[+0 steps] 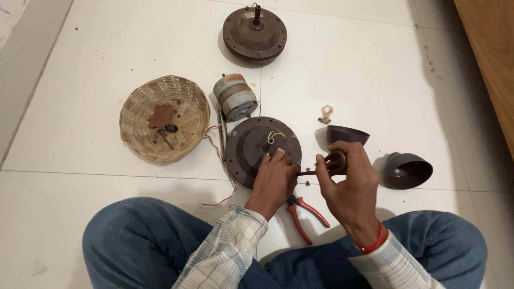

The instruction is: The person sits cross-legged on the floor disassembling a ceiling fan motor. They unscrew fasteners from the motor housing with a screwdriver, hold the housing steady with one hand, and manipulate the capacitor and wires on top of the housing while other fan parts lie nearby.

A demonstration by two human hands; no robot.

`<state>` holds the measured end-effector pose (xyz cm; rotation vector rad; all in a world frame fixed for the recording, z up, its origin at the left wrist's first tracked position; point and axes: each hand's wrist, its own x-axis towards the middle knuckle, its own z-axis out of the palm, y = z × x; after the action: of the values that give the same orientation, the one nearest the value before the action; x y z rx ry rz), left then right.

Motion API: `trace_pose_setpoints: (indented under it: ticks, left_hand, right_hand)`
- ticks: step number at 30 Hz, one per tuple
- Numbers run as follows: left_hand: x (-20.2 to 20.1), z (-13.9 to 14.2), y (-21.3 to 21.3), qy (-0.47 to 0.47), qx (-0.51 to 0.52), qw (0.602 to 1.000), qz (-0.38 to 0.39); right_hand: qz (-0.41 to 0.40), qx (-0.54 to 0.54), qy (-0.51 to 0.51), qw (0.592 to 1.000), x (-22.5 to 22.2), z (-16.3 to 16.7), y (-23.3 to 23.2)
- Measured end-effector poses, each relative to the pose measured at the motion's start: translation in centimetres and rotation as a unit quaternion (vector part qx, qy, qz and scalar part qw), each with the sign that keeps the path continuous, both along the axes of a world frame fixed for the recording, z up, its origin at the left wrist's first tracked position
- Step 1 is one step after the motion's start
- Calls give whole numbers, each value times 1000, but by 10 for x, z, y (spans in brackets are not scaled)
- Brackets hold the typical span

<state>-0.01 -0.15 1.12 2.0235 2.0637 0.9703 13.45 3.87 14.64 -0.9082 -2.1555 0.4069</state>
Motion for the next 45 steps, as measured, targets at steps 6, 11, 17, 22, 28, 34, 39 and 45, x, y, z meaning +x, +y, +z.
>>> trace_pose_setpoints:
  ticks: [6,11,17,22,28,34,39,45]
  left_hand:
    - [2,-6,4,30,8,999,17]
    - [0,-10,6,52,34,998,16]
    - [-1,-9,1,8,37,999,0]
    - [-1,-7,2,23,28,999,10]
    - [-1,-2,2,14,-7,1000,7]
    - [0,3,1,21,-26,999,18]
    - [-1,2,2,10,-49,998,25]
    - [0,1,2,12,-52,998,42]
  right_hand:
    - [5,-9,-17,1000,-15,0,-4]
    - [97,2,-36,995,-18,8,1]
    - [130,-12,-81,988,-9,22,14]
    - [96,17,-112,989,-9,24,11]
    - [38,40,-54,997,-14,25,-1]
    - [-18,6,-59,998,-16,31,-6]
    - [-30,-53,-35,997,-17,35,-6]
    - [-15,-26,-63,998,-15,34,-5]
